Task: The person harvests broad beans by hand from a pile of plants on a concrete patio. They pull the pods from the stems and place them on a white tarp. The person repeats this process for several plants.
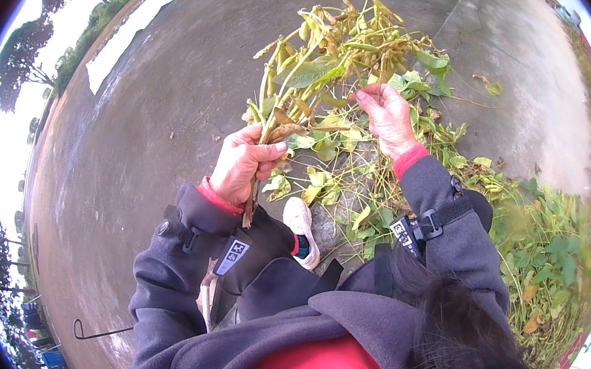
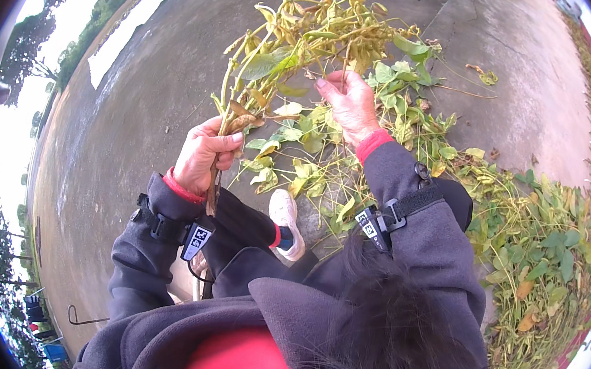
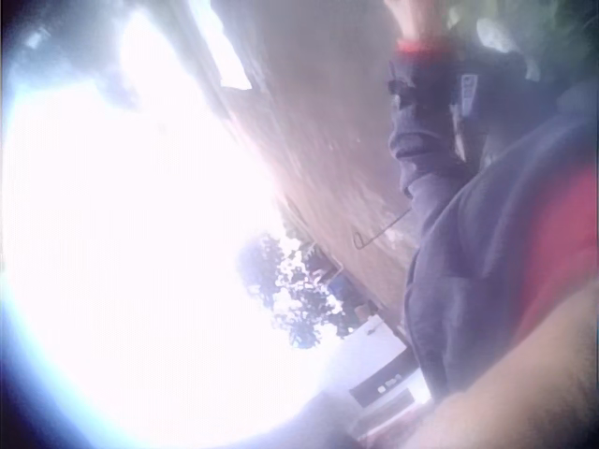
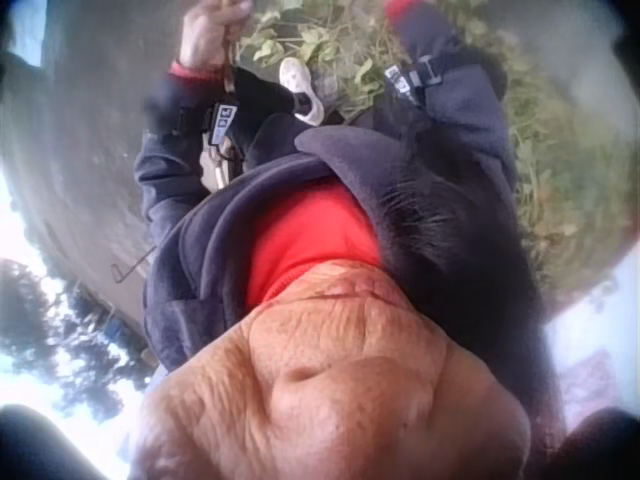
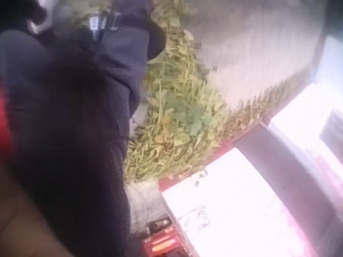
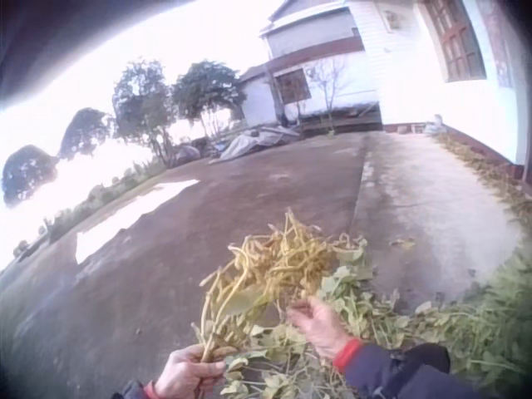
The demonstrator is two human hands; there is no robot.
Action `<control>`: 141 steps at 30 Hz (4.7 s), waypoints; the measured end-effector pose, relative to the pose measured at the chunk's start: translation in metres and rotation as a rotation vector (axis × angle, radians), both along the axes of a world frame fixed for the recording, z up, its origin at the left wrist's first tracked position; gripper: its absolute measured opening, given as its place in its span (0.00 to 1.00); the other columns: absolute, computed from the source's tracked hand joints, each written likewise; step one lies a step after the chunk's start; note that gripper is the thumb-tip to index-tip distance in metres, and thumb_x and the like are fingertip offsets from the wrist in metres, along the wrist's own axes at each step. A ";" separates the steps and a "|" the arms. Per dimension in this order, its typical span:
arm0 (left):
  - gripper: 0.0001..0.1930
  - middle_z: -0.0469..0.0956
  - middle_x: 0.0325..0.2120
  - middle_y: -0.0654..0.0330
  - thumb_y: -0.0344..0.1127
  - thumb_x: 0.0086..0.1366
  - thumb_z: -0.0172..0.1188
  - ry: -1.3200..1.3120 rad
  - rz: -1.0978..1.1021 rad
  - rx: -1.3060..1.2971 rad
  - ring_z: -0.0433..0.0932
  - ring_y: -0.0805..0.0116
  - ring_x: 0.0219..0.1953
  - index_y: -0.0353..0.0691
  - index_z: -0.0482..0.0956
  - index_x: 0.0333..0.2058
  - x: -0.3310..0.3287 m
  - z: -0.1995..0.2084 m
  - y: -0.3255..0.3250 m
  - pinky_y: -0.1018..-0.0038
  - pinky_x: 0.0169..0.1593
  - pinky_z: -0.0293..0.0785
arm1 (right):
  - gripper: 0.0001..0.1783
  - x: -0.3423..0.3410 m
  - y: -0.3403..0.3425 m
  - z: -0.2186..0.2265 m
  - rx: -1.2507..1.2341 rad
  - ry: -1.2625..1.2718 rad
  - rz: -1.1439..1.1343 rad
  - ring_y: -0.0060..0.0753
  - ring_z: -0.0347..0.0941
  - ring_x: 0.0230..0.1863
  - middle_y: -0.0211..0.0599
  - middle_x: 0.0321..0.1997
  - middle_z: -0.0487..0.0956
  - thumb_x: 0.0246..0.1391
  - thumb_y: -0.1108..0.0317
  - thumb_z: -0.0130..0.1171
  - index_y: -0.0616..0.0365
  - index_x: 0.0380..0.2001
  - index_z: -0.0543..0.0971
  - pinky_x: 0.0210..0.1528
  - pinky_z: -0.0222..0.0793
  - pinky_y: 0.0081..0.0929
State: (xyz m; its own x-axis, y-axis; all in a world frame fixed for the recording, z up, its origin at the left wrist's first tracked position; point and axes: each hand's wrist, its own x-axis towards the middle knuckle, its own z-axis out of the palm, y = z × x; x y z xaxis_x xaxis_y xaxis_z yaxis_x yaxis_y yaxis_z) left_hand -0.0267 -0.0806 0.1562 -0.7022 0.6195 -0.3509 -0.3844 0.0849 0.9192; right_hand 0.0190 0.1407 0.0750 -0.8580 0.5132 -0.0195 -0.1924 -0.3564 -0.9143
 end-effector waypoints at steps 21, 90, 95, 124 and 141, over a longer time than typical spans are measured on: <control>0.08 0.68 0.18 0.64 0.22 0.52 0.53 -0.025 0.463 0.167 0.58 0.83 0.13 0.38 0.68 0.32 -0.045 -0.065 -0.028 0.87 0.15 0.52 | 0.10 0.030 0.041 -0.022 0.727 -0.024 -0.373 0.16 0.66 0.24 0.29 0.20 0.72 0.55 0.69 0.42 0.63 0.32 0.73 0.29 0.61 0.15; 0.05 0.68 0.16 0.67 0.25 0.53 0.53 -0.012 0.807 -0.034 0.55 0.87 0.10 0.39 0.69 0.29 -0.191 0.271 -0.247 0.89 0.12 0.48 | 0.10 -0.313 -0.111 0.324 0.233 -0.175 0.000 0.11 0.62 0.19 0.23 0.20 0.71 0.35 0.76 0.65 0.58 0.21 0.73 0.21 0.59 0.11; 0.05 0.68 0.15 0.67 0.28 0.53 0.56 -0.064 0.704 -0.094 0.56 0.87 0.10 0.39 0.69 0.27 -0.260 0.289 -0.223 0.88 0.12 0.48 | 0.10 -0.364 -0.171 0.335 0.342 0.106 0.120 0.13 0.66 0.24 0.23 0.22 0.71 0.33 0.79 0.64 0.58 0.20 0.73 0.28 0.65 0.14; 0.08 0.65 0.12 0.68 0.35 0.56 0.55 -0.408 0.650 -0.013 0.55 0.85 0.09 0.36 0.71 0.23 -0.881 0.218 -0.412 0.88 0.12 0.52 | 0.09 -0.906 -0.474 0.309 -0.177 -0.326 0.794 0.08 0.56 0.15 0.25 0.23 0.69 0.51 0.69 0.48 0.60 0.35 0.73 0.12 0.51 0.08; 0.09 0.65 0.11 0.68 0.36 0.57 0.52 -0.399 0.707 0.011 0.58 0.83 0.09 0.34 0.72 0.27 -1.187 0.235 -0.515 0.85 0.12 0.49 | 0.07 -1.239 -0.596 0.293 0.253 -0.137 1.101 0.28 0.73 0.20 0.40 0.22 0.75 0.46 0.74 0.48 0.65 0.30 0.71 0.21 0.68 0.23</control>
